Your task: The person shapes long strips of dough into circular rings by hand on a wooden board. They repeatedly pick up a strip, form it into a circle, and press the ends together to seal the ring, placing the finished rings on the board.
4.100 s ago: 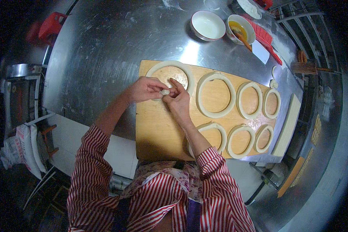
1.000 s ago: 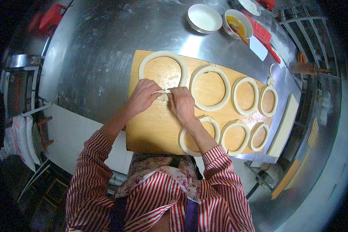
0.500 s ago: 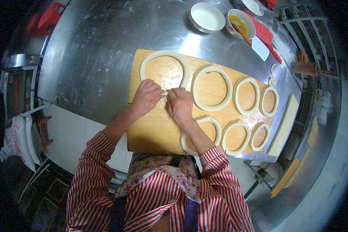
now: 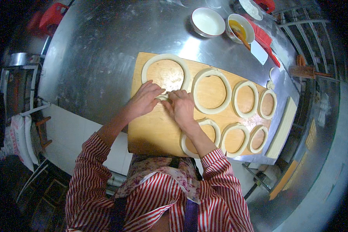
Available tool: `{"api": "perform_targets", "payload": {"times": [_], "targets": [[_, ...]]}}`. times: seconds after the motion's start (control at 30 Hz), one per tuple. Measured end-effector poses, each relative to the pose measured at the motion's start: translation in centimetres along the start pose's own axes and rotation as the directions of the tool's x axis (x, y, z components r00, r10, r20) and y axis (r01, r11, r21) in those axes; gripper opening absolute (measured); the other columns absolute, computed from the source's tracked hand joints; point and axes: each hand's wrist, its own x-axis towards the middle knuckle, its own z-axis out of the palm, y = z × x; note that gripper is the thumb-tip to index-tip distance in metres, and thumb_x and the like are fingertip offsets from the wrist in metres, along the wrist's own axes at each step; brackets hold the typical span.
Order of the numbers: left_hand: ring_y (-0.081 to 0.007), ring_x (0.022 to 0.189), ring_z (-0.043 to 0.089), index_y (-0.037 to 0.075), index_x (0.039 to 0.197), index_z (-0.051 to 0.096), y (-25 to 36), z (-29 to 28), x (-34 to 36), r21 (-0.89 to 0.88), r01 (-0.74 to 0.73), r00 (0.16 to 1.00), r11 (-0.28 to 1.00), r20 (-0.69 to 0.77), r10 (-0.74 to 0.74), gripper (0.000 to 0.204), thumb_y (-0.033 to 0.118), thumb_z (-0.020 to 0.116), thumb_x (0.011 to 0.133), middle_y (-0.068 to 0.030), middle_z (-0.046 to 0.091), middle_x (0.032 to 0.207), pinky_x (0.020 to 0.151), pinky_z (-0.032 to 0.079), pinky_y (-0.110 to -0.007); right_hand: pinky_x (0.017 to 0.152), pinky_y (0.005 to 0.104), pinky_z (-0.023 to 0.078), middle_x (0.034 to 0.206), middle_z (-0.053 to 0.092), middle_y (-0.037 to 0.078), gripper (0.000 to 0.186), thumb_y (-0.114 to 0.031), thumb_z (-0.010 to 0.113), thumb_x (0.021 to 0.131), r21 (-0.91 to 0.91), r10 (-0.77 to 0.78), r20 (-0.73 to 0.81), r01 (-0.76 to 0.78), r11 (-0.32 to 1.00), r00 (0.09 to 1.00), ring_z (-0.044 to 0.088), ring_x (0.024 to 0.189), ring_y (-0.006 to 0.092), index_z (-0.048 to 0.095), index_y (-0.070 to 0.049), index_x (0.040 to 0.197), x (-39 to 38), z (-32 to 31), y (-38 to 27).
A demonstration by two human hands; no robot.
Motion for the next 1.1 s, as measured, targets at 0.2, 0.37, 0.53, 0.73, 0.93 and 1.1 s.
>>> {"api": "perform_targets", "payload": {"times": [0.2,0.37,0.53,0.73,0.93,1.1], "targets": [[-0.0303,0.112,0.059,0.000,0.129,0.059,-0.1,0.0,-0.1,-0.096,0.013,0.998,0.995,-0.053,-0.019,0.043,-0.003,0.057,0.087,-0.0165,0.064,0.110,0.118,0.032,-0.044,0.079,0.0391,0.047,0.095,0.069,0.007,0.021,-0.019,0.076,0.082,-0.027,-0.067,-0.040,0.066,0.997,0.997,0.061,0.087,0.0272,0.074,-0.005,0.098,0.7,1.2,0.1],[-0.0305,0.115,0.059,0.002,0.127,0.060,-0.6,0.8,0.0,-0.104,0.005,0.997,0.995,-0.079,-0.013,0.043,-0.003,0.060,0.085,-0.0172,0.065,0.112,0.117,0.034,-0.044,0.078,0.0405,0.045,0.092,0.067,0.006,0.019,-0.016,0.076,0.082,0.015,-0.162,-0.073,0.164,0.986,0.984,0.059,0.085,0.0273,0.074,-0.006,0.098,0.7,2.0,1.1],[-0.0324,0.117,0.057,0.002,0.118,0.064,-0.9,0.7,-1.1,-0.159,-0.083,0.984,0.984,-0.167,0.056,0.037,0.001,0.068,0.082,-0.0149,0.062,0.114,0.117,0.034,-0.049,0.086,0.0388,0.043,0.109,0.066,0.007,0.024,-0.016,0.076,0.078,0.021,-0.109,-0.051,0.110,0.994,0.993,0.059,0.100,0.0254,0.070,-0.005,0.100,0.3,-1.1,-0.4],[-0.0311,0.123,0.051,0.004,0.108,0.066,-0.6,0.8,-1.5,0.055,-0.170,0.974,0.984,-0.142,0.176,0.031,0.009,0.075,0.079,-0.0118,0.056,0.122,0.115,0.034,-0.047,0.092,0.0414,0.039,0.124,0.060,0.009,0.040,-0.012,0.080,0.075,-0.020,-0.141,-0.038,0.140,0.990,0.989,0.057,0.111,0.0281,0.067,-0.009,0.113,-2.6,-1.1,0.2],[-0.0279,0.114,0.052,0.004,0.101,0.067,-0.5,0.9,-0.2,0.063,-0.128,0.978,0.990,-0.158,0.136,0.026,0.014,0.076,0.079,-0.0089,0.057,0.116,0.106,0.038,-0.042,0.098,0.0428,0.036,0.121,0.062,0.008,0.032,-0.011,0.077,0.081,0.036,-0.115,-0.033,0.116,0.993,0.993,0.056,0.113,0.0255,0.066,-0.008,0.111,-1.3,-0.1,2.0],[-0.0267,0.113,0.052,0.005,0.097,0.068,-0.9,1.7,0.1,-0.003,-0.104,0.976,0.995,-0.191,0.101,0.018,0.013,0.075,0.082,-0.0058,0.058,0.114,0.106,0.038,-0.040,0.097,0.0429,0.035,0.117,0.063,0.005,0.021,-0.010,0.074,0.084,0.121,-0.026,-0.100,0.038,0.992,0.995,0.057,0.109,0.0236,0.069,-0.007,0.104,-0.9,0.6,2.1]]}}
